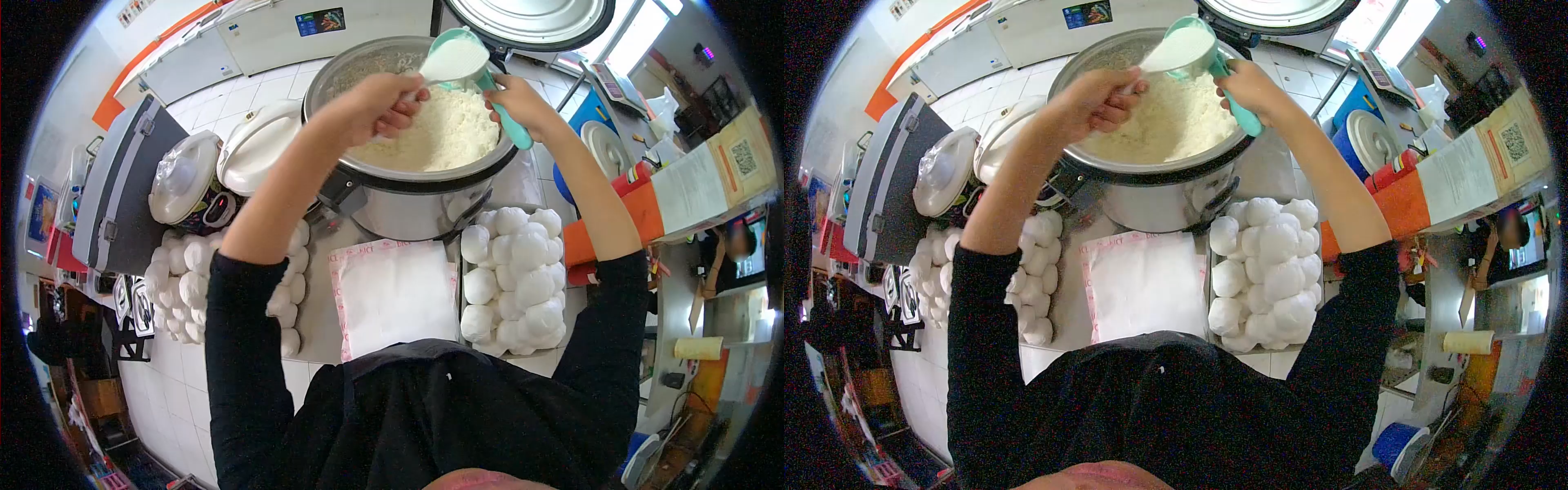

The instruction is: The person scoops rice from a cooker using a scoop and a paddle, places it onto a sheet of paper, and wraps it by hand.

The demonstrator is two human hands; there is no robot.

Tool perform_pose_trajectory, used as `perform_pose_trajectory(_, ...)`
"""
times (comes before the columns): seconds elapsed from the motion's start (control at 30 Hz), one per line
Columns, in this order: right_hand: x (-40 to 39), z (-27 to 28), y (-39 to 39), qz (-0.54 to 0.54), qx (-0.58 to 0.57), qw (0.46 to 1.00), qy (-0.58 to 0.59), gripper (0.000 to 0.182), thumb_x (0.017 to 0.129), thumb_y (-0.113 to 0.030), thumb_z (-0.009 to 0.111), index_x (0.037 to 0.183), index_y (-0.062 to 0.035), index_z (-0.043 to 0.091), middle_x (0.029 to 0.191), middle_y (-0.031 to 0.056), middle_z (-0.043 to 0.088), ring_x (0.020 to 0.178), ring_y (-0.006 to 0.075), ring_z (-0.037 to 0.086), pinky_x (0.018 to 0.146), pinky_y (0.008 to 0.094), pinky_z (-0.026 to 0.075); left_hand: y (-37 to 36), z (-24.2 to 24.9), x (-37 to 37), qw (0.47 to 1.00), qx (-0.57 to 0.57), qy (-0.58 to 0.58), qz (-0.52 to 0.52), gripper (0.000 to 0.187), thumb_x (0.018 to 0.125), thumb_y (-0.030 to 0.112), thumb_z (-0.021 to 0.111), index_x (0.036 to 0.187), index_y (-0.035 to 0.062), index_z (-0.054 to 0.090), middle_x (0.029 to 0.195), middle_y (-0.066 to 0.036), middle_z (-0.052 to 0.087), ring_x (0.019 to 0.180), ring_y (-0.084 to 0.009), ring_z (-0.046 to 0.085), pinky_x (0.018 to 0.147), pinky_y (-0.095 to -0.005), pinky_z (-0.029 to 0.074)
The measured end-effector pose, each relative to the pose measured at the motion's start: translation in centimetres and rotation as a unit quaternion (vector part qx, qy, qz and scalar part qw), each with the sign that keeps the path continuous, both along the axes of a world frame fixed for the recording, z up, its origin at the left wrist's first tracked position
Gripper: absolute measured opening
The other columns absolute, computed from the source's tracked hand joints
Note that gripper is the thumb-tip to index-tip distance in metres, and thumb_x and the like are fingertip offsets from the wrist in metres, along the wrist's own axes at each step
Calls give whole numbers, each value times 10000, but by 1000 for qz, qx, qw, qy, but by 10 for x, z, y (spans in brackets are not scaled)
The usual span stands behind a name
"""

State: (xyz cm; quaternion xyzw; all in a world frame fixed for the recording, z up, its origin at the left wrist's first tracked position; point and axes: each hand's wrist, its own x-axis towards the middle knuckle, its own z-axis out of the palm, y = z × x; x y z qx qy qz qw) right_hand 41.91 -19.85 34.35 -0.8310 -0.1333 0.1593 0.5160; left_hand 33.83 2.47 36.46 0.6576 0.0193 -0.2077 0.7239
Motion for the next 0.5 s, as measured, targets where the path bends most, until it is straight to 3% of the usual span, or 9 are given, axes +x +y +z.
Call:
perform_pose_trajectory(0.03, -2, -1, 4, -11, 18, 1000, 3, 248, 867, -116, 502, 1084, 3, 493, 737, 15, 510, 541, 79, 502, 446, 231, 425, -4, -9, 0, 998, -57, 32, -23, 281, 948, 349, 386, 825, 107, 459, 565, 89, 257, 425, -14, 199, 335, -179, 134)
perform_pose_trajectory(0.17, 5, -4, 2, -12, 95, 995, 31, 176, 877, -125, 482, 1013, -14, 494, 737, 29, 507, 543, 85, 492, 440, 234, 410, -3, -21, -4, 992, -86, 69, -60, 255, 958, 322, 373, 825, 117, 443, 567, 89, 253, 418, -10, 196, 332, -172, 133)
perform_pose_trajectory(0.3, 3, 0, -10, -9, 180, 982, 48, 152, 884, -142, 484, 951, -6, 502, 719, 29, 497, 541, 81, 477, 439, 231, 402, 12, -15, -13, 998, -43, 38, -26, 250, 955, 321, 384, 833, 112, 448, 566, 88, 265, 416, -3, 205, 324, -161, 133)
perform_pose_trajectory(0.4, 18, 6, -35, 38, 267, 953, 140, 182, 907, -172, 470, 861, 3, 472, 698, 30, 481, 523, 76, 445, 479, 229, 413, 36, -25, -10, 995, 46, 42, 81, 221, 942, 272, 419, 847, 84, 486, 582, 78, 334, 411, -7, 239, 315, -155, 174)
perform_pose_trajectory(0.43, 19, 7, -41, 67, 315, 933, 162, 190, 922, -177, 447, 861, 2, 463, 709, 20, 462, 520, 55, 423, 483, 205, 399, 47, -33, -8, 992, 62, 28, 107, 201, 933, 247, 437, 858, 71, 501, 592, 71, 378, 412, -7, 260, 316, -151, 197)
perform_pose_trajectory(0.5, -1, 14, -47, 80, 381, 885, 254, 260, 946, -156, 404, 1074, 69, 416, 783, 13, 409, 545, 47, 370, 455, 169, 352, 64, -33, -3, 989, 26, -40, 139, 176, 909, 223, 473, 878, 57, 525, 629, 47, 461, 428, -2, 315, 332, -135, 225)
